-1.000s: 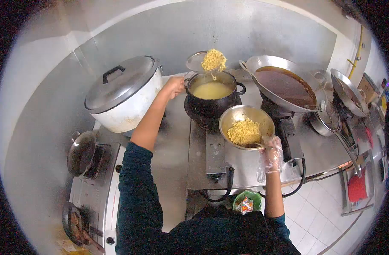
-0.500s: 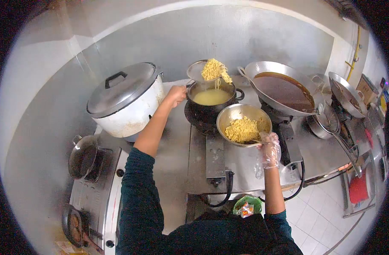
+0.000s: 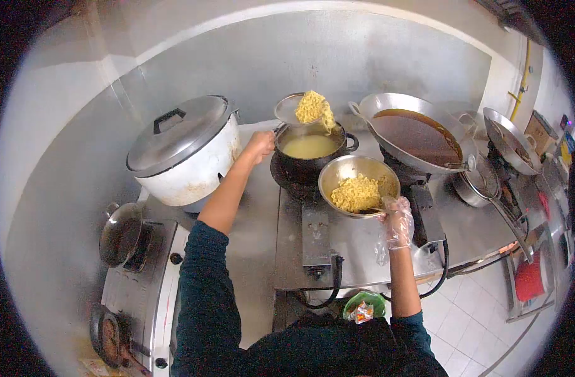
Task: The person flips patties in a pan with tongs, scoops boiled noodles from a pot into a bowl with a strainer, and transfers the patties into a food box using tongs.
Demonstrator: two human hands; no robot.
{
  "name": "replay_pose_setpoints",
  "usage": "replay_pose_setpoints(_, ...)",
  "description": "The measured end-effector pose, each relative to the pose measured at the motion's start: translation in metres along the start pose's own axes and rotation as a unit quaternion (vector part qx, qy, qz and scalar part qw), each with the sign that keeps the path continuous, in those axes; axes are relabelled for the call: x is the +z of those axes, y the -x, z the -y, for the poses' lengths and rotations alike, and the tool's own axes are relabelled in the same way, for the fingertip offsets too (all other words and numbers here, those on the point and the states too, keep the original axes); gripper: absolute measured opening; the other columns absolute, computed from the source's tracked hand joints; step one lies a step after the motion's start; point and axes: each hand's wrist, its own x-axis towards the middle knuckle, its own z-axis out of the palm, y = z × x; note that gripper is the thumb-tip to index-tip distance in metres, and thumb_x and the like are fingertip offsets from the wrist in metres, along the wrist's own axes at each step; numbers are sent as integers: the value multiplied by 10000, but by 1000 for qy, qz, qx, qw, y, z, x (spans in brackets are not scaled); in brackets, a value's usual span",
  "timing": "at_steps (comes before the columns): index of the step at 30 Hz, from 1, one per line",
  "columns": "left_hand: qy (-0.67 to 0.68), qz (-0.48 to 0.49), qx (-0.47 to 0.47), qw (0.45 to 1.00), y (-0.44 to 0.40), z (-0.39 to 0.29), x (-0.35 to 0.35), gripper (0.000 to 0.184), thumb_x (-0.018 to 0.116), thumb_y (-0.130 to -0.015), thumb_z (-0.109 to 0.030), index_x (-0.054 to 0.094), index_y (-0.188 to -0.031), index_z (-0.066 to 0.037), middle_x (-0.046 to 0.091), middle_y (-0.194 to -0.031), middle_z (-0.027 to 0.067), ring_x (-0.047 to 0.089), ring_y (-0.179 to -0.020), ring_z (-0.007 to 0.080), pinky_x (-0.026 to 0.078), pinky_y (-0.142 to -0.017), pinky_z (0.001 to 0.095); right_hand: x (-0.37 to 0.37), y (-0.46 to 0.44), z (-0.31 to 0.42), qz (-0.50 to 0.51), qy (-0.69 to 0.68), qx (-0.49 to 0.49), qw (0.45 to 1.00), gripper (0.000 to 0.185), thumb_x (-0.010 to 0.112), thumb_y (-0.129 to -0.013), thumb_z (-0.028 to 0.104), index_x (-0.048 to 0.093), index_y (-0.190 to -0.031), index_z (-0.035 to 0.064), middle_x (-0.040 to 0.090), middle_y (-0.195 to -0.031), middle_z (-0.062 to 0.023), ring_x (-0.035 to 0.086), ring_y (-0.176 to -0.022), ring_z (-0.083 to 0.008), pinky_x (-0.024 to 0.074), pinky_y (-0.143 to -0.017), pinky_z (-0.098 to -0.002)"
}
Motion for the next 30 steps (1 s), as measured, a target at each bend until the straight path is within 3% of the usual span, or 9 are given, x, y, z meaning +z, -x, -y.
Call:
replay_pose_setpoints(4,-149,20,41,988,-20,-7,-16,235,398,-767,-238,382,-561,-125,309,-423,-35,236,-310,68,140,-286,230,3,-1,3,-12,6,-5,1000,249,496,-718,87,366,-931,87,463,-729,-38,427,-429,-98,413,-388,-214)
replay_pose_setpoints(8,38,46,3,998,1,-48,-28,228,409,-759,-233,371,-553,-141,321,-424,-52,232,-299,55,141,-280,208,1,-12,1,19,40,-25,999,238,484,-736,126,376,-944,84,464,-737,-38,434,-458,-92,419,-398,-211)
replay_pose_setpoints(16,-62,79,59,993,82,-133,-37,275,418,-785,-265,339,-542,-165,295,-421,-89,180,-290,5,122,-272,172,12,-24,7,123,-104,-45,986,131,504,-731,102,409,-805,50,484,-681,-57,484,-501,-124,448,-439,-245)
replay_pose_setpoints(18,-80,83,58,992,105,-149,-39,281,421,-786,-270,338,-539,-165,286,-418,-91,169,-291,-2,123,-275,172,12,-40,4,129,120,-176,968,111,489,-734,85,407,-800,49,485,-671,-60,483,-503,-125,442,-433,-247)
replay_pose_setpoints(20,-106,70,57,990,115,-151,-39,291,424,-786,-280,337,-535,-163,276,-415,-90,157,-291,-6,126,-279,173,18,-27,13,116,-34,-35,992,122,482,-728,70,396,-811,45,485,-695,-71,476,-505,-126,432,-426,-245)
replay_pose_setpoints(23,-159,40,42,986,132,-138,-32,295,428,-786,-296,349,-538,-159,286,-426,-85,182,-309,0,124,-291,165,21,-23,8,128,-144,-52,980,138,460,-723,50,384,-838,39,484,-740,-81,469,-502,-126,429,-419,-241)
replay_pose_setpoints(27,-332,7,168,928,138,-100,-7,295,442,-779,-310,398,-561,-117,343,-436,-13,320,-357,42,245,-333,199,27,-5,20,97,-65,-41,992,151,507,-731,101,400,-833,74,448,-684,-14,425,-469,-91,399,-426,-213)
replay_pose_setpoints(29,-423,-29,294,857,130,-71,9,294,453,-771,-317,421,-578,-97,394,-451,34,409,-390,84,316,-375,230,27,-5,21,96,-54,-37,993,147,499,-732,95,398,-836,75,445,-680,-13,423,-470,-87,394,-416,-204)
replay_pose_setpoints(30,-550,-77,340,759,133,-60,19,287,462,-764,-316,429,-587,-92,425,-470,48,450,-416,118,345,-411,258,24,-10,15,114,-86,-40,989,138,493,-734,92,399,-833,77,447,-678,-10,419,-468,-82,386,-404,-197)
